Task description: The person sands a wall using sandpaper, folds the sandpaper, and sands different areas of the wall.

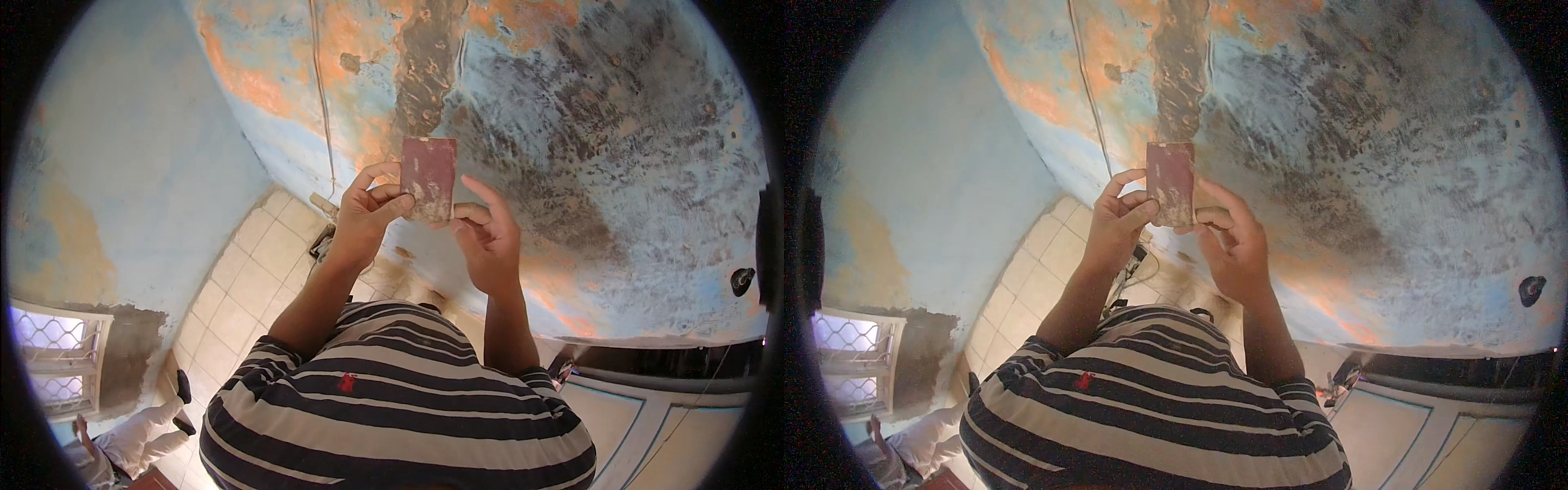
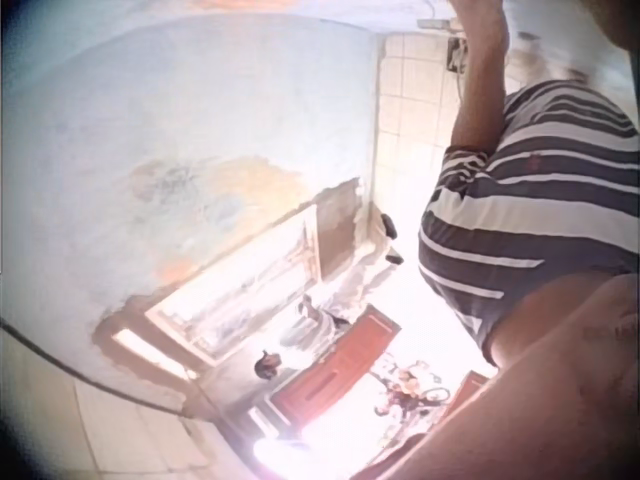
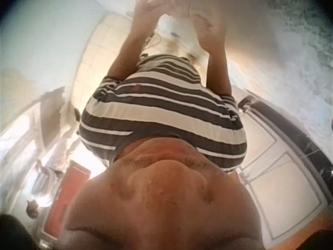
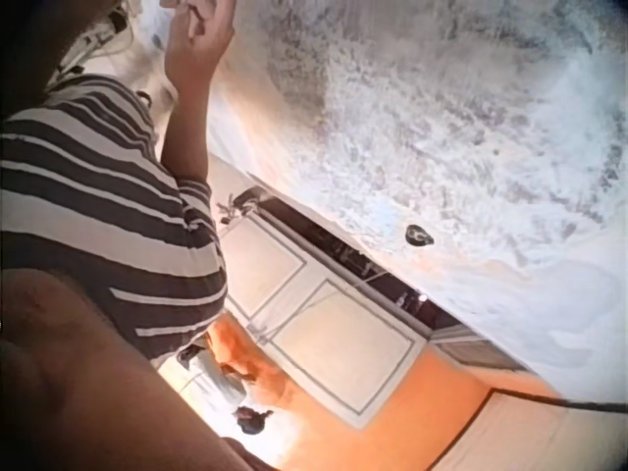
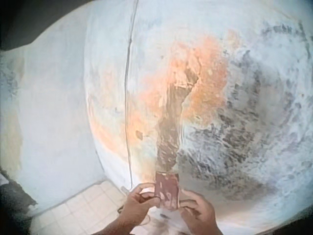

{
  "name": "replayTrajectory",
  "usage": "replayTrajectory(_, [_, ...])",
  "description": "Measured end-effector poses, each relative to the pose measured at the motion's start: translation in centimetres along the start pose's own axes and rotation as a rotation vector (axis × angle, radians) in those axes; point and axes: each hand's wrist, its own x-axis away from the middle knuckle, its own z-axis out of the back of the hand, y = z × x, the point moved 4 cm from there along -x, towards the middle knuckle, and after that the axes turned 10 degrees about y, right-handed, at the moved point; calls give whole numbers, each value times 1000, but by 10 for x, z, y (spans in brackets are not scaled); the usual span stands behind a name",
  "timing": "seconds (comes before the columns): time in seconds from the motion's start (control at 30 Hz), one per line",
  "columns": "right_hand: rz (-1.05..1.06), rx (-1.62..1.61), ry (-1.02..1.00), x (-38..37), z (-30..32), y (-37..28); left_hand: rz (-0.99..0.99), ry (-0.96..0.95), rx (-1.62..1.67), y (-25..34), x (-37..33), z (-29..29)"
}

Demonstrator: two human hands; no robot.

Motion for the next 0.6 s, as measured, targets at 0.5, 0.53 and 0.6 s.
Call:
replayTrajectory(0.5, [-102,-94,245,5,-5,21,-20,66,16,-8,-2,3])
replayTrajectory(0.53, [-81,43,261,7,1,21,-32,53,33,-8,-2,1])
replayTrajectory(0.6, [-56,176,279,8,6,20,-22,63,47,-9,1,-1])
